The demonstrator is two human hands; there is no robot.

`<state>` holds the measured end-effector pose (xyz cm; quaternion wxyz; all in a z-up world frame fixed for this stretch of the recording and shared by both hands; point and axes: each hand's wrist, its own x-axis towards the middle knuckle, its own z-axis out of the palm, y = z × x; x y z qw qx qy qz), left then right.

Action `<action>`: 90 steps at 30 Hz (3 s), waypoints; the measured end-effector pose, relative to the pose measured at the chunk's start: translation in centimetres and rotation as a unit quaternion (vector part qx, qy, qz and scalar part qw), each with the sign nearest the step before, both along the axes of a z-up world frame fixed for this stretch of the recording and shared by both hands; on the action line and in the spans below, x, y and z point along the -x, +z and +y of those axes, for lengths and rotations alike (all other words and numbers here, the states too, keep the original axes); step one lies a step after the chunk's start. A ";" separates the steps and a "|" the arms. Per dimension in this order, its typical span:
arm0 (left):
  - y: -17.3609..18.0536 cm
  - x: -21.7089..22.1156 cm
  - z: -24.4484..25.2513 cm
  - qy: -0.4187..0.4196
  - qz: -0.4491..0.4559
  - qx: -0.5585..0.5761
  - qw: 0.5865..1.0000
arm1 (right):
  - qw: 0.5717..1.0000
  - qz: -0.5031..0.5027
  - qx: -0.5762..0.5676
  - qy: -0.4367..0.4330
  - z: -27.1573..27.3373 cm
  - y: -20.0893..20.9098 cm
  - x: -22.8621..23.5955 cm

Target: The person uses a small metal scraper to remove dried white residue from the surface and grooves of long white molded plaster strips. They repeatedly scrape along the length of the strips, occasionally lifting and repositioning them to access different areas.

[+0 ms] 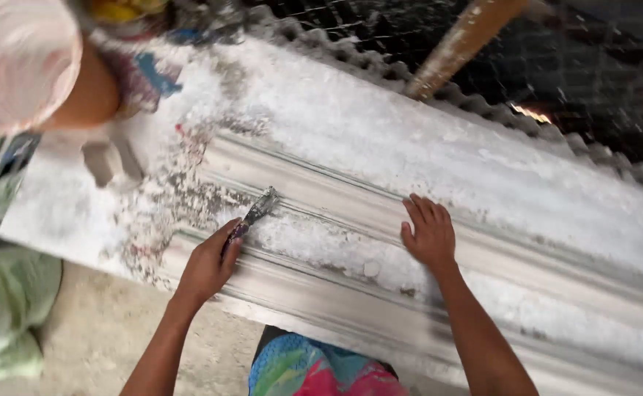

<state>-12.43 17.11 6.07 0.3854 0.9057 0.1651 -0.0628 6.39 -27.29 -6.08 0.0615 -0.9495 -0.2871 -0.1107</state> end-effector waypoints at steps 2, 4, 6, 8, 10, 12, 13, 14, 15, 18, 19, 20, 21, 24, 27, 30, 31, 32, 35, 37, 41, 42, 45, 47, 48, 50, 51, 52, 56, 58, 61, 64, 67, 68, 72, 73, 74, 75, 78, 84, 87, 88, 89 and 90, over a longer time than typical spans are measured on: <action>0.4 -2.3 2.2 -0.083 0.000 -0.021 0.996 | 0.998 -0.017 0.005 -0.059 1.2 1.0 0.7; 0.8 -3.7 3.8 -0.132 0.022 -0.009 0.991 | 0.986 0.049 0.003 -0.157 1.8 1.1 4.3; 0.5 -5.4 4.8 -0.179 0.057 0.000 0.982 | 0.960 0.127 -0.005 -0.251 2.5 1.3 8.2; -0.7 -6.7 5.4 -0.250 0.058 -0.032 0.966 | 0.920 0.187 -0.034 -0.341 3.6 1.7 12.4; -0.5 -7.9 5.5 -0.286 0.065 -0.030 0.956 | 0.907 0.180 -0.051 -0.377 3.6 0.9 16.9; -1.1 -8.5 6.1 -0.308 0.067 -0.032 0.949 | 0.899 0.166 -0.071 -0.398 4.3 0.4 19.8; -1.7 -8.5 6.4 -0.329 0.047 -0.043 0.942 | 0.898 0.161 -0.065 -0.404 4.8 0.5 20.8; -2.3 -9.0 6.6 -0.352 0.024 -0.054 0.934 | 0.897 0.151 -0.060 -0.412 5.3 0.5 21.3; -1.9 -9.2 6.9 -0.353 0.026 -0.057 0.933 | 0.896 0.153 -0.063 -0.412 4.9 -0.1 21.4; -0.9 -10.5 8.2 -0.394 0.003 -0.064 0.917 | 0.902 0.100 -0.058 -0.417 4.7 -1.4 21.2; -0.9 -11.0 8.8 -0.400 0.001 -0.067 0.914 | 0.904 0.093 -0.064 -0.413 4.8 -1.4 21.3; -1.0 -11.1 9.4 -0.401 0.000 -0.069 0.913 | 0.907 0.085 -0.069 -0.406 4.8 -1.3 21.2; -1.7 -10.8 9.5 -0.405 0.003 -0.067 0.912 | 0.906 0.089 -0.067 -0.409 4.7 -1.2 21.4; -4.2 -10.8 9.5 -0.429 -0.022 -0.122 0.895 | 0.904 0.095 -0.061 -0.413 4.8 -1.1 21.2; -5.6 -10.5 9.2 -0.417 -0.071 -0.163 0.891 | 0.905 0.090 -0.061 -0.412 5.0 -1.0 20.7; -4.5 -9.9 10.7 -0.424 -0.072 -0.136 0.893 | 0.904 0.100 -0.060 -0.411 5.5 -0.2 21.0; -5.1 -9.5 12.1 -0.416 -0.068 -0.151 0.894 | 0.903 0.100 -0.052 -0.415 5.7 -0.1 21.1; -5.6 -9.7 13.6 -0.409 -0.068 -0.168 0.894 | 0.901 0.097 -0.046 -0.420 5.8 -0.1 20.7; -7.1 -10.0 11.4 -0.405 -0.087 -0.171 0.894 | 0.898 0.095 -0.030 -0.428 5.6 -0.6 20.8; -7.7 -9.3 9.3 -0.403 -0.090 -0.159 0.897 | 0.899 0.097 -0.029 -0.426 5.5 -0.4 20.9; -3.9 -10.0 9.4 -0.411 -0.047 -0.122 0.902 | 0.894 0.117 -0.037 -0.431 5.5 -0.5 20.9; -4.3 -9.5 10.4 -0.408 -0.046 -0.122 0.903 | 0.895 0.119 -0.036 -0.428 5.6 -0.4 21.2; -5.5 -10.4 9.8 -0.413 -0.051 -0.147 0.897 | 0.894 0.122 -0.038 -0.430 5.5 -0.1 20.4; -6.6 -10.5 5.6 -0.415 -0.098 -0.144 0.893 | 0.890 0.140 -0.043 -0.432 5.6 -0.1 20.8; -6.5 -10.1 5.4 -0.414 -0.101 -0.144 0.893 | 0.891 0.137 -0.043 -0.432 5.4 -0.3 21.0; -6.2 -9.6 5.2 -0.422 -0.087 -0.127 0.894 | 0.889 0.138 -0.035 -0.436 5.1 -0.4 21.3; -5.3 -10.7 6.2 -0.425 -0.090 -0.128 0.891 | 0.887 0.134 -0.037 -0.440 5.3 -0.5 20.8; -4.5 -10.7 7.1 -0.428 -0.077 -0.136 0.890 | 0.890 0.135 -0.039 -0.434 5.3 -0.5 20.9; -6.7 -10.4 6.7 -0.432 -0.059 -0.145 0.888 | 0.890 0.137 -0.046 -0.432 5.5 -0.6 21.2; -7.0 -10.8 4.1 -0.433 -0.064 -0.131 0.890 | 0.891 0.135 -0.046 -0.430 5.5 -0.6 21.2; -4.2 -11.8 3.3 -0.445 -0.062 -0.120 0.885 | 0.894 0.123 -0.055 -0.428 5.3 -1.1 20.3; -4.0 -10.4 5.5 -0.447 -0.030 -0.137 0.883 | 0.893 0.132 -0.046 -0.429 5.3 -0.5 21.2; -6.2 -11.2 1.2 -0.437 -0.037 -0.149 0.886 | 0.892 0.130 -0.037 -0.431 5.0 -0.5 20.7; -7.2 -11.5 -1.3 -0.433 -0.050 -0.135 0.890 | 0.894 0.127 -0.035 -0.428 4.9 -0.7 20.5; -7.2 -11.2 -1.6 -0.437 -0.053 -0.102 0.892 | 0.891 0.127 -0.037 -0.434 5.3 -0.6 21.0; -6.6 -11.2 -0.7 -0.441 -0.049 -0.119 0.888 | 0.890 0.132 -0.040 -0.434 5.4 -0.2 20.9; -6.0 -11.3 0.4 -0.442 -0.045 -0.138 0.885 | 0.891 0.135 -0.045 -0.431 5.6 0.0 20.5; -5.8 -10.7 0.7 -0.443 -0.043 -0.139 0.885 | 0.890 0.137 -0.046 -0.432 5.7 -0.2 21.1; -6.8 -10.7 -2.5 -0.424 -0.036 -0.163 0.890 | 0.897 0.104 -0.054 -0.427 5.5 -0.7 21.2; -8.9 -11.1 -11.5 -0.436 -0.103 -0.100 0.889 | 0.904 0.082 -0.050 -0.416 5.4 -1.0 21.3; -5.7 -11.0 -8.4 -0.445 -0.049 -0.112 0.887 | 0.906 0.091 -0.043 -0.411 5.0 -1.0 21.1; -4.9 -10.9 -7.5 -0.431 -0.038 -0.136 0.891 | 0.910 0.062 -0.040 -0.408 5.0 -0.9 20.9; -4.0 -10.8 -6.8 -0.417 -0.026 -0.160 0.894 | 0.913 0.034 -0.037 -0.404 5.0 -0.9 20.8; -4.8 -11.2 -9.5 -0.421 -0.023 -0.157 0.893 | 0.912 0.037 -0.035 -0.408 4.9 -1.0 20.6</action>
